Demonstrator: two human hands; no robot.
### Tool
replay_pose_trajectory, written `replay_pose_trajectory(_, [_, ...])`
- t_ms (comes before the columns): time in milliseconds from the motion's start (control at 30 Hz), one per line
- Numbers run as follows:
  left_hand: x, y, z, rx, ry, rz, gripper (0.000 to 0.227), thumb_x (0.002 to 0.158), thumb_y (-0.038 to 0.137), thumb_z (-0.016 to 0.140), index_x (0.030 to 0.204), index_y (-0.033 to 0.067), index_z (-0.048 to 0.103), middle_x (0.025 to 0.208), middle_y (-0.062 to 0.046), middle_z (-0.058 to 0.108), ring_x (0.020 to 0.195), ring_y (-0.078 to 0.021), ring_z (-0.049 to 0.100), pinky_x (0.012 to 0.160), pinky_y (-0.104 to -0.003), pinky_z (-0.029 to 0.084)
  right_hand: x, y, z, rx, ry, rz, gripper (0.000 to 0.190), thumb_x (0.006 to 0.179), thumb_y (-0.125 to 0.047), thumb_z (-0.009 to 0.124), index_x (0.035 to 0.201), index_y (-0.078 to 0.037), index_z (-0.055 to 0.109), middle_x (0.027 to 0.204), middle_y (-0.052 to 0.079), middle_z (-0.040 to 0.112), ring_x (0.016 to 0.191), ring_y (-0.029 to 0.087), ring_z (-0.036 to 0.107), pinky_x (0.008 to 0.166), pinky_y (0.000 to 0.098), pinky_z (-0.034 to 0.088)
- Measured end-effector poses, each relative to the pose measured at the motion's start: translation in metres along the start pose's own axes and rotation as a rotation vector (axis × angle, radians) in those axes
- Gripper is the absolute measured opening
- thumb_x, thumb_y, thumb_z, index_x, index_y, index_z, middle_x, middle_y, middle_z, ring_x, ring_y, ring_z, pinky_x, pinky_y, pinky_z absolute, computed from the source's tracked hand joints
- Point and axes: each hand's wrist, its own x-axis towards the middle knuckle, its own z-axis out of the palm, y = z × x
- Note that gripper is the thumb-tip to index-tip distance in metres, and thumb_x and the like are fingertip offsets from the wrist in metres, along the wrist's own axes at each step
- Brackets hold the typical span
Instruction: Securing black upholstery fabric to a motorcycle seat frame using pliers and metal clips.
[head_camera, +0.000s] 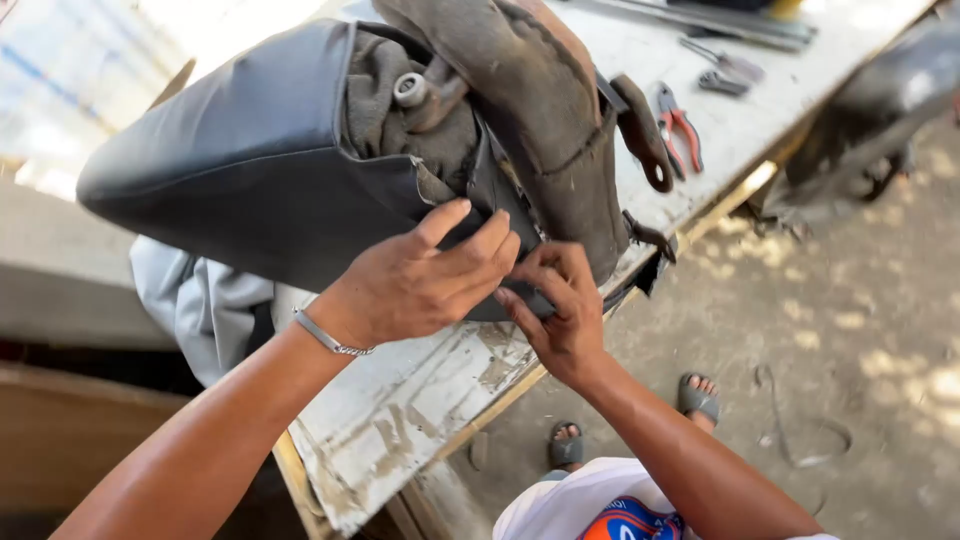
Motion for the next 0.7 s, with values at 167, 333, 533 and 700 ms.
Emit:
replay_pose_trajectory(167, [-0.013, 0.004, -0.008, -0.05, 0.045, 0.013, 0.023, 0.119, 0.018, 0.056, 0.119, 0.0215, 0.079, 0.129, 0.006, 0.07, 0.142, -0.0158, 0.058, 0.126, -0.044, 0.032, -0.029, -0.029, 0.051, -0.102, 0.266, 0.096, 0.023, 0.113, -0.025, 0.075, 0.125, -0.007, 0.07, 0.119, 0.014, 0.053, 0.105, 0.029, 0.059, 0.094, 0.0449, 0.054])
replay_pose_trajectory(333, [-0.011, 0.02, -0.003, -0.042, -0.044, -0.107, 0.024, 0.117, 0.018, 0.061, 0.101, 0.0276, 0.077, 0.121, 0.011, 0.064, 0.142, -0.0156, 0.055, 0.127, -0.045, 0.027, -0.03, -0.034, 0.069, -0.093, 0.404, 0.187, 0.022, 0.113, -0.031, 0.072, 0.119, -0.009, 0.071, 0.116, 0.011, 0.051, 0.104, 0.027, 0.059, 0.092, 0.0427, 0.052])
replay_pose_trajectory(533, [-0.001, 0.01, -0.001, -0.019, 0.0, -0.091, 0.022, 0.106, 0.017, 0.073, 0.089, 0.0307, 0.074, 0.121, 0.009, 0.068, 0.132, -0.0198, 0.061, 0.124, -0.046, 0.03, -0.027, -0.019, 0.071, 0.014, 0.386, 0.29, 0.017, 0.11, -0.024, 0.077, 0.119, -0.011, 0.073, 0.114, 0.005, 0.052, 0.103, 0.021, 0.053, 0.085, 0.0367, 0.047])
replay_pose_trajectory(700, [0.035, 0.013, -0.007, 0.064, -0.519, 0.21, 0.025, 0.112, 0.043, 0.061, 0.111, 0.0368, 0.086, 0.112, 0.01, 0.077, 0.121, -0.0259, 0.068, 0.127, -0.055, 0.022, -0.033, -0.022, 0.1, -0.026, 0.572, 0.32, 0.014, 0.108, -0.022, 0.077, 0.114, -0.009, 0.079, 0.118, 0.006, 0.06, 0.111, 0.019, 0.059, 0.097, 0.0347, 0.053])
